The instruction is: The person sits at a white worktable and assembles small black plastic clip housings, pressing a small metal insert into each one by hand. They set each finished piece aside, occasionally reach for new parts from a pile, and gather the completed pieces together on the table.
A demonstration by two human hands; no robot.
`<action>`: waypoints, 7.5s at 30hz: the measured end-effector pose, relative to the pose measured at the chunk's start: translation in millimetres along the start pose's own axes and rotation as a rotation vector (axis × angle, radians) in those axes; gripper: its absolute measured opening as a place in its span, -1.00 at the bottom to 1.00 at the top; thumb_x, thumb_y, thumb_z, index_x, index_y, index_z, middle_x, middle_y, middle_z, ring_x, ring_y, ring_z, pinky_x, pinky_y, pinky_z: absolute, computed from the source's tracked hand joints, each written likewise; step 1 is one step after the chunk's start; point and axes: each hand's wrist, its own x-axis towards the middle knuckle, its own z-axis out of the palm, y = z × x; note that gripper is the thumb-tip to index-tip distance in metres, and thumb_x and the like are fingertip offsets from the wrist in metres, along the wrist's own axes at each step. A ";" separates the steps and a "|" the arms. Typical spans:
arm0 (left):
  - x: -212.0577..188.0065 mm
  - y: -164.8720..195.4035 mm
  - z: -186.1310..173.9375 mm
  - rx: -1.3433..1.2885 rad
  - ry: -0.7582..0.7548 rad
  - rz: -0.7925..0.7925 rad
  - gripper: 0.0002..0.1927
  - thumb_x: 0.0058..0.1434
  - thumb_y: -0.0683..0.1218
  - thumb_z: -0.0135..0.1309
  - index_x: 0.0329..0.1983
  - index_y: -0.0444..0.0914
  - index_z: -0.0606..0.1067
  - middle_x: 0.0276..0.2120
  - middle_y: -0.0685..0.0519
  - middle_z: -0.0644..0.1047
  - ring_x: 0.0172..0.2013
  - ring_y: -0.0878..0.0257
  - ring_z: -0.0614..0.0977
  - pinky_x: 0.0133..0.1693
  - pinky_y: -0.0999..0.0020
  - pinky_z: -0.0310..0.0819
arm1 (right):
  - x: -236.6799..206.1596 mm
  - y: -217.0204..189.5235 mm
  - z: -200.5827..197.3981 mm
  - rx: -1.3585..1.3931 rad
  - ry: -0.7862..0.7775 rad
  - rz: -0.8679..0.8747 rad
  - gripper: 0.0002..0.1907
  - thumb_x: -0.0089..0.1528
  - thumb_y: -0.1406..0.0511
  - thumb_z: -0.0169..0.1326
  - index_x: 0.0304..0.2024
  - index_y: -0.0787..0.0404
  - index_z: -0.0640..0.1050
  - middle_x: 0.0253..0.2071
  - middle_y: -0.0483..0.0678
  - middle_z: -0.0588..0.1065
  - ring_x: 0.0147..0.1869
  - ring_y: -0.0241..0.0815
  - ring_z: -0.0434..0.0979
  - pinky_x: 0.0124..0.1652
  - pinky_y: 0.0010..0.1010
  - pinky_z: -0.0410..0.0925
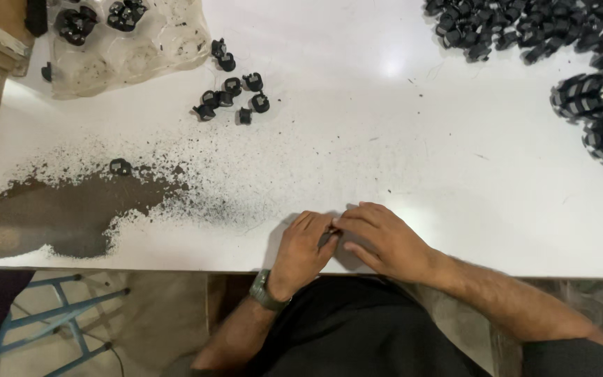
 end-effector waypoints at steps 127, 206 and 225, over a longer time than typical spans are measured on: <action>-45.1 19.7 26.6 0.221 0.080 0.124 -0.85 0.21 -0.14 0.34 -0.17 -0.20 0.63 -0.10 0.09 0.52 0.04 0.11 0.51 0.28 -0.04 0.26 | -94.4 -23.7 91.5 -0.125 0.500 0.212 -0.69 0.08 0.53 0.31 -0.20 0.20 0.51 -0.25 -0.04 0.51 0.14 0.02 0.57 0.43 0.20 0.12; -11.8 32.6 -12.4 0.020 -0.244 -0.114 -0.91 0.29 -0.12 0.23 -0.22 -0.24 0.58 -0.26 0.06 0.59 -0.31 0.17 0.65 -0.29 0.26 0.53 | -77.0 -23.1 73.8 -0.206 0.279 0.292 -0.65 0.07 0.24 0.36 -0.16 0.22 0.59 -0.08 0.03 0.39 0.22 0.07 0.39 0.41 0.53 -0.16; -22.4 30.1 -11.0 0.043 -0.241 -0.036 -0.88 0.17 -0.21 0.19 -0.27 -0.28 0.49 -0.36 -0.01 0.56 -0.41 0.07 0.60 -0.38 0.19 0.49 | -76.5 -27.1 70.8 -0.221 0.267 0.331 -0.62 0.08 0.24 0.38 -0.11 0.21 0.58 -0.05 0.02 0.39 0.20 0.06 0.35 0.42 0.52 -0.18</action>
